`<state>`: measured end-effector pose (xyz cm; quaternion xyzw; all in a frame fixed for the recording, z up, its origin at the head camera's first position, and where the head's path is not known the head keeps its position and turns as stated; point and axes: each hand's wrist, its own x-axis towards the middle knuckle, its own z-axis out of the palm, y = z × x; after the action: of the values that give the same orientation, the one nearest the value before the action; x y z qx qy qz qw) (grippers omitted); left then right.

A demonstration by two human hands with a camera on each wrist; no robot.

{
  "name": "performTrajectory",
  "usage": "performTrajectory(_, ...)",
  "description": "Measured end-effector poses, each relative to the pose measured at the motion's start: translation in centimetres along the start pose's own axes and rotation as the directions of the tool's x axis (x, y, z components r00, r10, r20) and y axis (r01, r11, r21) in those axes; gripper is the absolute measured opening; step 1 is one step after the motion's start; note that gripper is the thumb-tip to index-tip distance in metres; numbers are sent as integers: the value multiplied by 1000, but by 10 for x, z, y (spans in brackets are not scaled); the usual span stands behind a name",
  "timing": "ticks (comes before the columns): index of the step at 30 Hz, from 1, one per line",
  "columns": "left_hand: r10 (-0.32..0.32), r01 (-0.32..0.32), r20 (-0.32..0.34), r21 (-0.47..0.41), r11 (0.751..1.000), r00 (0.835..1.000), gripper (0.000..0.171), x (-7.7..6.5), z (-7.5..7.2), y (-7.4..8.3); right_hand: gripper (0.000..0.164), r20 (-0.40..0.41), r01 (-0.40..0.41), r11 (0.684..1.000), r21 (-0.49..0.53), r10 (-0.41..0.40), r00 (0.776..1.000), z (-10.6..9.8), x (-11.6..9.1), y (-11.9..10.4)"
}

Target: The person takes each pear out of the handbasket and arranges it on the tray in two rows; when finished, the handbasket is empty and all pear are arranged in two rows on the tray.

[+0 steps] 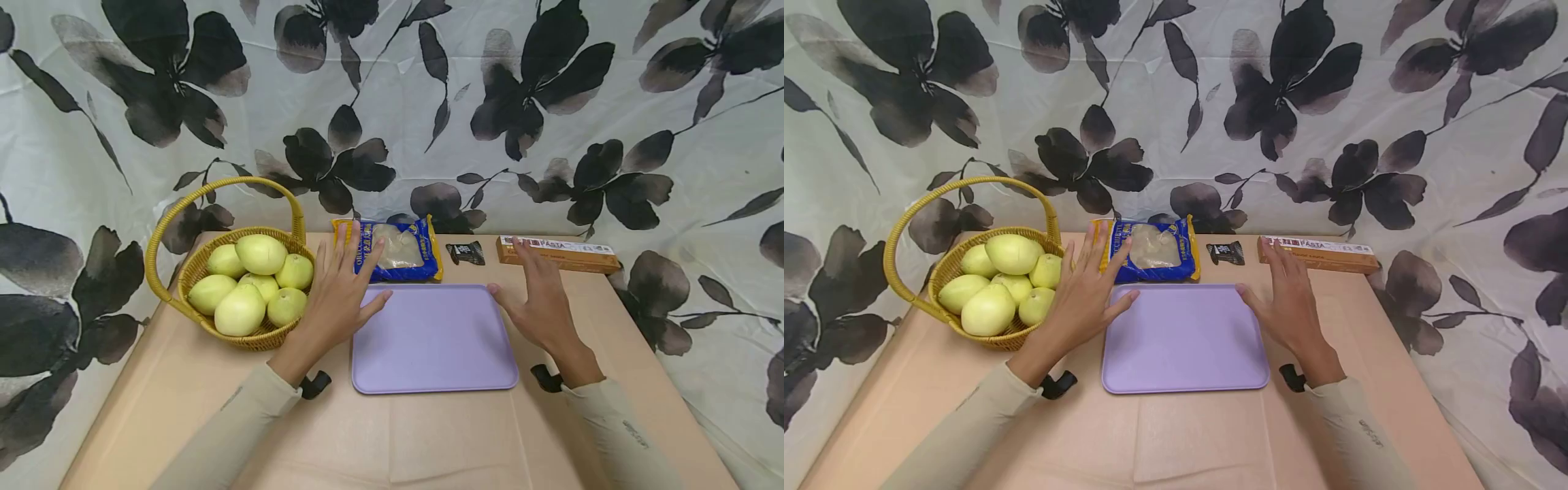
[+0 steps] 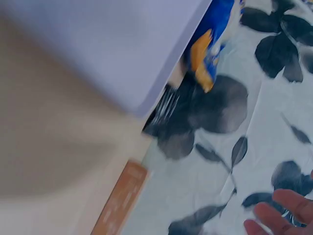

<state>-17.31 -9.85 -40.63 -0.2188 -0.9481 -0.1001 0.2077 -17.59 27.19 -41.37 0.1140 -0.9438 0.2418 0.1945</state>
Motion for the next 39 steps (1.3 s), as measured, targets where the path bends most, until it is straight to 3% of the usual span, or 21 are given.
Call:
performTrajectory(4,-42,30,-157,-76,997,987,83,-23,-10,-7,92,-30,47,994,94,-44,999,12,5,-18)
performTrajectory(6,-73,44,-248,-124,991,966,80,-35,-14,-12,92,-39,70,989,133,-65,997,18,8,-28)
performTrajectory(8,-122,64,-343,-176,982,931,76,-46,-17,-16,92,-40,88,981,171,-82,996,25,11,-39)
performTrajectory(10,-181,86,-438,-228,970,881,72,-57,-21,-20,91,-34,103,974,200,-98,995,31,14,-50)
performTrajectory(11,-214,99,-485,-251,963,848,69,-63,-23,-22,90,-32,108,970,218,-104,994,34,16,-56)
performTrajectory(14,-304,132,-610,-311,941,732,63,-80,-29,-28,89,-21,121,956,268,-120,993,43,20,-73)
performTrajectory(17,-385,159,-689,-370,915,614,62,-94,-34,-34,88,-10,135,938,318,-139,990,52,25,-90)
performTrajectory(18,-414,174,-698,-390,904,585,64,-99,-35,-36,88,-5,141,932,334,-148,989,55,27,-96)
performTrajectory(20,-476,205,-690,-440,874,545,68,-108,-36,-43,87,7,149,921,360,-162,987,61,30,-106)
performTrajectory(22,-541,246,-654,-491,835,529,72,-118,-34,-50,87,14,166,909,383,-185,983,67,34,-116)
performTrajectory(26,-650,327,-536,-578,747,539,78,-136,-28,-63,85,17,212,877,431,-243,970,80,42,-135)
performTrajectory(28,-694,350,-481,-621,701,536,81,-142,-25,-68,84,20,235,860,454,-273,962,86,46,-144)
performTrajectory(32,-754,346,-390,-713,610,528,87,-147,-17,-77,82,37,262,830,492,-321,946,98,53,-162)
performTrajectory(36,-789,341,-288,-783,520,543,93,-151,-8,-84,80,64,280,809,517,-363,930,112,60,-180)
performTrajectory(39,-813,340,-199,-834,433,547,96,-154,-3,-88,79,91,279,797,536,-383,919,123,64,-194)
